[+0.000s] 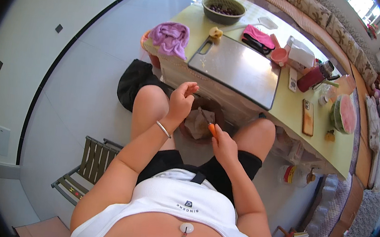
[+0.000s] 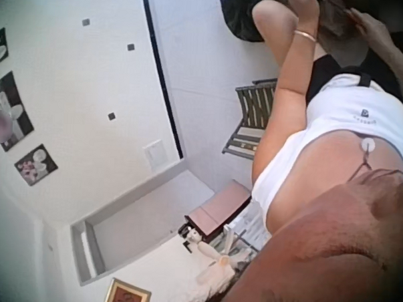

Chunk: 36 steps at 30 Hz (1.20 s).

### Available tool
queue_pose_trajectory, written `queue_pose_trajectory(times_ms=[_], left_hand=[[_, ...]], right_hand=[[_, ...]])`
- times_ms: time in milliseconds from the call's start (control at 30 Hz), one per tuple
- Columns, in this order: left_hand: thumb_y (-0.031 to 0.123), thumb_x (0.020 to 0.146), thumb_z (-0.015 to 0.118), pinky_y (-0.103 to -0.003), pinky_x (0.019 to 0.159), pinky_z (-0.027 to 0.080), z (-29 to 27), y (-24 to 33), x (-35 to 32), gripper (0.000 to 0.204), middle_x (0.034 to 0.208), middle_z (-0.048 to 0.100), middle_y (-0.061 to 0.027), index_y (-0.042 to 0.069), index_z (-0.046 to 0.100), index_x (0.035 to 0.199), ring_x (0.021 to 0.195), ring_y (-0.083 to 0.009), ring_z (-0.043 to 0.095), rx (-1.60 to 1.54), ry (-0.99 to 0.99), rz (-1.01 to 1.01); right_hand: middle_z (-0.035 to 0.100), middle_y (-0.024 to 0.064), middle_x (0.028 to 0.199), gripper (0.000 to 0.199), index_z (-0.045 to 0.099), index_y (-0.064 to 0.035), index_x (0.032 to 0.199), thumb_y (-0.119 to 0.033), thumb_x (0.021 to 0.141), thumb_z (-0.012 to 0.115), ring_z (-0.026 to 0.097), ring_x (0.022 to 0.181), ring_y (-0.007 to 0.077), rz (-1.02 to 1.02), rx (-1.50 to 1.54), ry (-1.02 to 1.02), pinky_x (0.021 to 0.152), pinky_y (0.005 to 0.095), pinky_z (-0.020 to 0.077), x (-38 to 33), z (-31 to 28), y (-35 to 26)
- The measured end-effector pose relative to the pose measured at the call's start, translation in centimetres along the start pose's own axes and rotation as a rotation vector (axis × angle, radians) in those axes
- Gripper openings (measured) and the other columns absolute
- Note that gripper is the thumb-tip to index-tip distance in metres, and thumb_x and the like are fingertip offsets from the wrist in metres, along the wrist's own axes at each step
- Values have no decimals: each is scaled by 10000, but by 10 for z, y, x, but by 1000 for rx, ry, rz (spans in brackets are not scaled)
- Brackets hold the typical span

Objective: The person sits on the floor and uses a knife to peel a pear over a cutting board, then scrapes the board to remove residue and wipes the surface with a wet wipe.

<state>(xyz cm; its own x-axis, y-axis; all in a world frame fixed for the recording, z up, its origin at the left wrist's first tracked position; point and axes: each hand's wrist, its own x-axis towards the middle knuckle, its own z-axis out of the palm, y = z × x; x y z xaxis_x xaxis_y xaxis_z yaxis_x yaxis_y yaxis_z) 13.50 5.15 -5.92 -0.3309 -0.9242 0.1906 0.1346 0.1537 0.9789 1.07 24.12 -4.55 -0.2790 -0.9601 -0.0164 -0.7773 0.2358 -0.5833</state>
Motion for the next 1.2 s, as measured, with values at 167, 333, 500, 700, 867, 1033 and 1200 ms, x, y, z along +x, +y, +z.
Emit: queue_pose_trajectory(times_ms=[167, 333, 500, 700, 867, 1033, 1200], left_hand=[[9, 773, 517, -396, 936, 472, -7, -29, -20, 383, 1107, 629, -219, -53, 594, 1143, 1044, -339, 604, 484, -127, 95], [12, 754, 450, -416, 1066, 362, -1, -56, -34, 523, 1304, 524, -245, -73, 507, 1267, 1240, -362, 478, 859, -343, 102], [28, 757, 479, -460, 1131, 264, 15, -62, -46, 623, 1456, 377, -237, -71, 401, 1367, 1377, -346, 332, 1086, -489, 116], [52, 763, 522, -472, 1134, 249, 16, -61, -55, 637, 1467, 363, -229, -62, 390, 1376, 1379, -341, 333, 1221, -517, 87], [74, 758, 545, -486, 1119, 264, 21, -50, -63, 612, 1441, 397, -225, -59, 431, 1345, 1370, -345, 344, 1203, -528, 363], [102, 745, 570, -509, 1103, 280, 23, -49, -73, 613, 1406, 430, -233, -57, 452, 1325, 1354, -352, 363, 1353, -540, 402], [173, 764, 610, -549, 1100, 254, 18, -54, -73, 590, 1400, 437, -240, -47, 491, 1299, 1359, -373, 350, 1379, -576, 276]], right_hand=[[611, 229, 1133, 490, 490, -62, 1336, -130, 864, 604, 600, 1015, 384, 58, 38, 0, 856, 425, 498, 9, 25, 22], [607, 228, 1203, 447, 516, 4, 1304, -114, 883, 610, 606, 1101, 334, 93, 437, 83, 927, 352, 478, 6, 26, 35], [619, 176, 1206, 428, 509, 27, 1309, -81, 903, 590, 610, 1084, 230, 153, 616, 60, 933, 296, 457, -3, 18, 30], [621, 171, 1186, 437, 493, 37, 1318, -62, 903, 585, 608, 1062, 215, 150, 622, 96, 922, 284, 457, -12, 2, 28], [626, 106, 1103, 438, 492, 23, 1329, -56, 908, 580, 597, 942, 147, 143, 668, 138, 839, 250, 471, -12, -3, 28], [600, 50, 1034, 439, 496, 15, 1334, -43, 905, 571, 559, 837, 95, 152, 741, 164, 763, 224, 465, -14, -20, 19], [594, 39, 1028, 440, 505, 0, 1338, -40, 904, 567, 550, 815, 88, 100, 837, 242, 742, 219, 460, -12, -43, 13]])
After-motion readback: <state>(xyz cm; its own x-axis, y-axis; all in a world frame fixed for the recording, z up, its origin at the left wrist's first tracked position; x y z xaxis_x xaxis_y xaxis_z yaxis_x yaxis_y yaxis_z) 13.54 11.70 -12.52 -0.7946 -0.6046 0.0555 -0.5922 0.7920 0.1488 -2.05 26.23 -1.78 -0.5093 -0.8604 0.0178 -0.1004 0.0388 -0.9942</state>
